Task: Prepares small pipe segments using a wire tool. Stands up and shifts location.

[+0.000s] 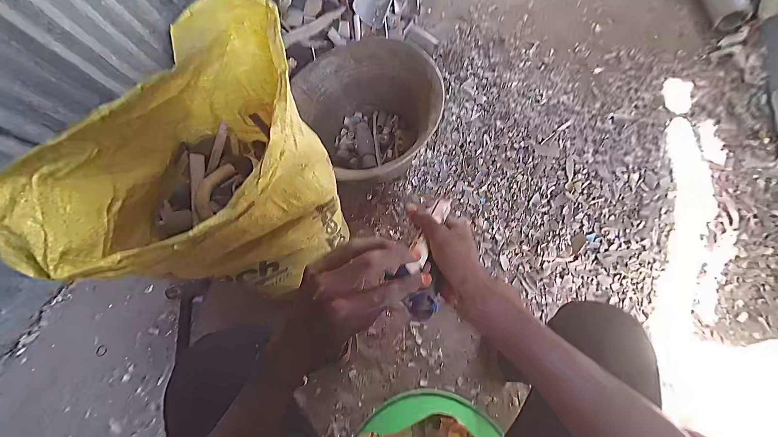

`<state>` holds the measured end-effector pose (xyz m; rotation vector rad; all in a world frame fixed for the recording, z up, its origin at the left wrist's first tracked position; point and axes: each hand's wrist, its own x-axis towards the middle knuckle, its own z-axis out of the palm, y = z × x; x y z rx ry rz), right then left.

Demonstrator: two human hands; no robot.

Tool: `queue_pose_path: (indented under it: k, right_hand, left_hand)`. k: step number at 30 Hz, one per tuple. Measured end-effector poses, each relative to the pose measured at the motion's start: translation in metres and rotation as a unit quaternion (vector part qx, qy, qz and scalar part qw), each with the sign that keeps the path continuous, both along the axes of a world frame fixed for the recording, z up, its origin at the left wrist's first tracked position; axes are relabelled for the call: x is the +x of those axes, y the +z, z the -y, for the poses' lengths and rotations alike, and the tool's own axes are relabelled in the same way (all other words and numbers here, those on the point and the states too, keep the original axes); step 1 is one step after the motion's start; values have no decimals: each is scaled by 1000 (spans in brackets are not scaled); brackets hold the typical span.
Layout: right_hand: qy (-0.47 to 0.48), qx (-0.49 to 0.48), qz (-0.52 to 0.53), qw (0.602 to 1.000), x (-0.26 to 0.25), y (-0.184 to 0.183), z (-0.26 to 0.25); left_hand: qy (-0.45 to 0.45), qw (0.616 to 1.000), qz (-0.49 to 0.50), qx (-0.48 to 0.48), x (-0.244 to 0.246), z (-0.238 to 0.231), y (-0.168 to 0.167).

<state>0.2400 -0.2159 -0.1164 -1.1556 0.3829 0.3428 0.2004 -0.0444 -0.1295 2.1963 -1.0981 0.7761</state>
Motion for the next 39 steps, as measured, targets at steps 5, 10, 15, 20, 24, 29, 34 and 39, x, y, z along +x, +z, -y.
queue_pose_path:
  k: [5,10,15,20,24,29,34,39]
  right_hand:
    - [-22,-2,0,1000,2,10,0]
    - [-27,37,-7,999,-1,14,-4]
    - [-5,48,26,998,-8,30,-4]
    - [-30,-4,66,997,-7,38,-9]
    - [-46,24,156,986,-7,50,-7]
    - [-25,145,118,982,5,48,4]
    - [-23,141,225,964,6,37,3]
    - [49,-123,611,780,-1,21,1]
  left_hand:
    - [23,997,68,11,1,5,-5]
    - [38,985,165,38,-3,6,-5]
    - [55,979,195,28,-12,9,17]
    - [81,982,157,-67,-15,27,21]
    - [155,950,11,-269,-7,28,33]
    - [126,787,-273,-539,9,37,40]
    - [168,599,-445,-645,24,38,44]
    - [154,506,-522,-670,33,38,29]
